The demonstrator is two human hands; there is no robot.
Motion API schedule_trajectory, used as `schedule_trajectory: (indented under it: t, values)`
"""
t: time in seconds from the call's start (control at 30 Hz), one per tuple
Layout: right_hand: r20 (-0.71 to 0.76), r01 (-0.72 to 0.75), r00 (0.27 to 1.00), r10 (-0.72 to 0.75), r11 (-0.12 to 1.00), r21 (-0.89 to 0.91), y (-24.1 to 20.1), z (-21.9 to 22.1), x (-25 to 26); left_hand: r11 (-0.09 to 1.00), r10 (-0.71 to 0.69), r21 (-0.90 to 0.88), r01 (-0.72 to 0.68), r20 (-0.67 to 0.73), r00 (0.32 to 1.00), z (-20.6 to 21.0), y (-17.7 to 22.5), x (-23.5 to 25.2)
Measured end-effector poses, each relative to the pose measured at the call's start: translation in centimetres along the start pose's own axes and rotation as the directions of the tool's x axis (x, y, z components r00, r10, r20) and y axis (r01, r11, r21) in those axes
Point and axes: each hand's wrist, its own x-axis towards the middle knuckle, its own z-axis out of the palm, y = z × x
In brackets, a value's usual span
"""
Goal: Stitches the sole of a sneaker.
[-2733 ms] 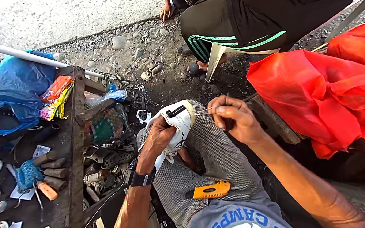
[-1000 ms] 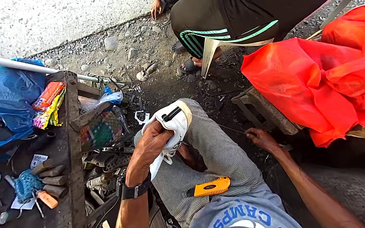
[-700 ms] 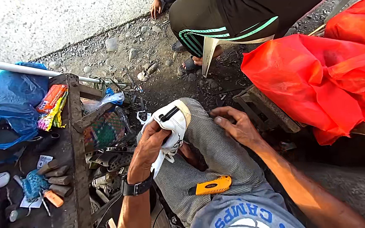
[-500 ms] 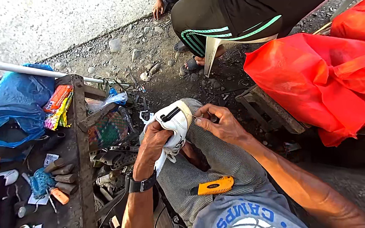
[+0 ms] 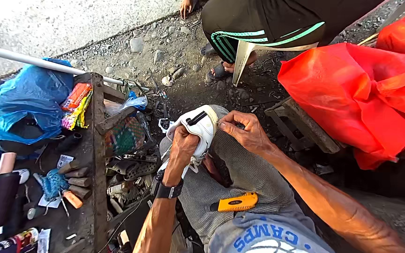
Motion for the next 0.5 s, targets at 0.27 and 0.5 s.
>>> schedule_trajectory:
  t: [0.27, 0.5]
  values:
    - [0.159, 0.239, 0.961, -0.225, 0.968, -0.072, -4.8, -0.5, 3.0, 0.882, -0.214, -0.421, 0.213, 0.047, 0.976, -0.6, 4.6, -2.9]
    - [0.28, 0.144, 0.959, -0.033, 0.911, -0.386, -1.1, 0.4, 2.2, 0.915, -0.211, -0.367, 0.169, -0.079, 0.974, 0.2, -0.3, -6.1]
